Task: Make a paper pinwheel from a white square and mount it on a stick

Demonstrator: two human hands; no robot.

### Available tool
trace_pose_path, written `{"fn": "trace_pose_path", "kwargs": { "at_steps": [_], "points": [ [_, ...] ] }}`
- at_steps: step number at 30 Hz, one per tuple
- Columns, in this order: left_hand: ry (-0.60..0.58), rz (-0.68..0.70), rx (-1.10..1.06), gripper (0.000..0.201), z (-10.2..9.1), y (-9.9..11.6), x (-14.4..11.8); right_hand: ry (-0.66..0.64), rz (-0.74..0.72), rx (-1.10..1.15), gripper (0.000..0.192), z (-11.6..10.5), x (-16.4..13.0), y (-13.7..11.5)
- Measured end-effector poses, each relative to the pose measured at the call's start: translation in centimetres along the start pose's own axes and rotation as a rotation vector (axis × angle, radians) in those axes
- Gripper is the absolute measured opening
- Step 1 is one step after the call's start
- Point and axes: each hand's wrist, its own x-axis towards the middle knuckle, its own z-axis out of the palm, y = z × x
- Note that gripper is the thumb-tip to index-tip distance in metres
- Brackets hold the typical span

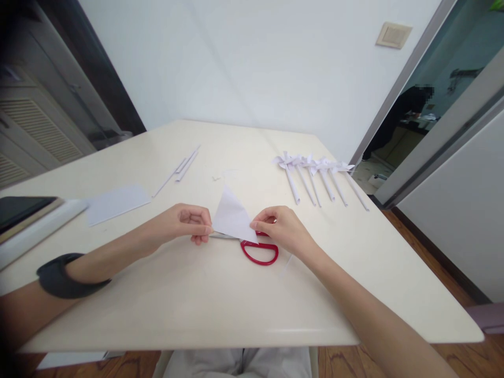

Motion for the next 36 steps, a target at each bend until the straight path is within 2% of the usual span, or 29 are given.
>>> {"fn": "trace_pose_path", "kwargs": {
  "at_steps": [7, 18, 27, 36],
  "points": [
    [-0.007, 0.017, -0.014, 0.015, 0.0, 0.1, 0.0, 0.017, -0.005, 0.002, 0.02, -0.4, 0.1, 0.0],
    [-0.029, 0.012, -0.033, 0.014, -0.4, 0.4, -0.3, -0.029, 0.007, 0.022, 0.022, -0.3, 0.2, 0.2],
    [0.012, 0.021, -0.035, 0.015, -0.9, 0.3, -0.1, -0.052, 0.025, 0.028, 0.02, -0.4, 0.0, -0.2],
    [-0.008, 0.001, -0.027, 0.015, -1.2, 0.4, -0.2, 0.003, 0.028, -0.017, 0.019, -0.5, -0.1, -0.4]
  ]
}}
